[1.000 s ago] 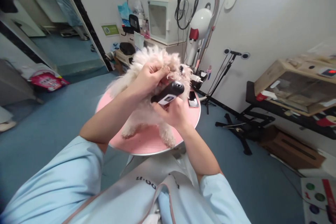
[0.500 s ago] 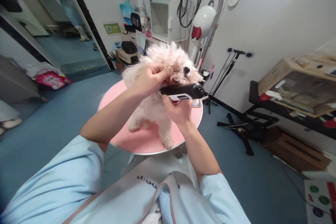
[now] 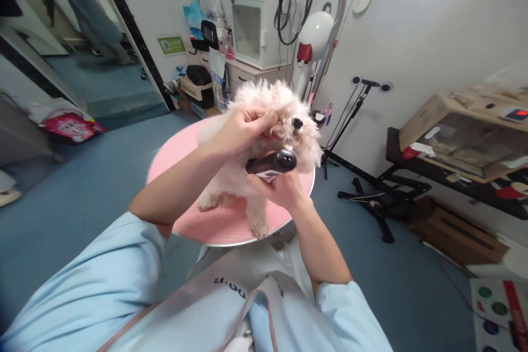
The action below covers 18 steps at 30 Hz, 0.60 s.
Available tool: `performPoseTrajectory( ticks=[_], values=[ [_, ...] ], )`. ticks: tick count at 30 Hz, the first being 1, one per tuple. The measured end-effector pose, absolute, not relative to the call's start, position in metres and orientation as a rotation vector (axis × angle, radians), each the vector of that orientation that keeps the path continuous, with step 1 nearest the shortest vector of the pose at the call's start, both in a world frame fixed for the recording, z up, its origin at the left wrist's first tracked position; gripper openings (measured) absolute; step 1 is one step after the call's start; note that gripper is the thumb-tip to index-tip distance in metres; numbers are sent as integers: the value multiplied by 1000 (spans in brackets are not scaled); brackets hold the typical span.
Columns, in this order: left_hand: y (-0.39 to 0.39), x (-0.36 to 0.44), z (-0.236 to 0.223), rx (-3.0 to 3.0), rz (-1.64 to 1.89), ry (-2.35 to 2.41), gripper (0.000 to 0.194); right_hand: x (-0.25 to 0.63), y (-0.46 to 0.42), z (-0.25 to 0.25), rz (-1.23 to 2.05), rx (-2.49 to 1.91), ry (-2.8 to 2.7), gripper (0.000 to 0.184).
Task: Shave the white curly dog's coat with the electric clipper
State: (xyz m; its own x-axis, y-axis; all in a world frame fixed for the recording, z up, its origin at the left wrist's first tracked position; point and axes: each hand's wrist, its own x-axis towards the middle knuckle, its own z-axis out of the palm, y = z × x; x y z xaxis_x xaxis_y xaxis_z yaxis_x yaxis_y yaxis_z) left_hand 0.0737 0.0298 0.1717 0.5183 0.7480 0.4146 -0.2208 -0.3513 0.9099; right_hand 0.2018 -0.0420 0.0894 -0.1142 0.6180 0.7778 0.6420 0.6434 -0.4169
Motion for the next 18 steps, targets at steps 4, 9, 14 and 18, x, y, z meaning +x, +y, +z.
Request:
performPoseTrajectory(
  ticks=[4,9,14,18],
  values=[
    [30,78,173,1624,1115,442,42,206,-47,87,-206,-941,-1519,23],
    [28,84,173,1571,1111,441,40,191,-42,83,-1,-1218,-1465,24],
    [30,85,171,1544,1117,445,41,185,-44,84,45,-1291,-1549,32],
    [29,84,170,1545,1107,442,41,200,-47,82,67,-1151,-1733,20]
  ],
)
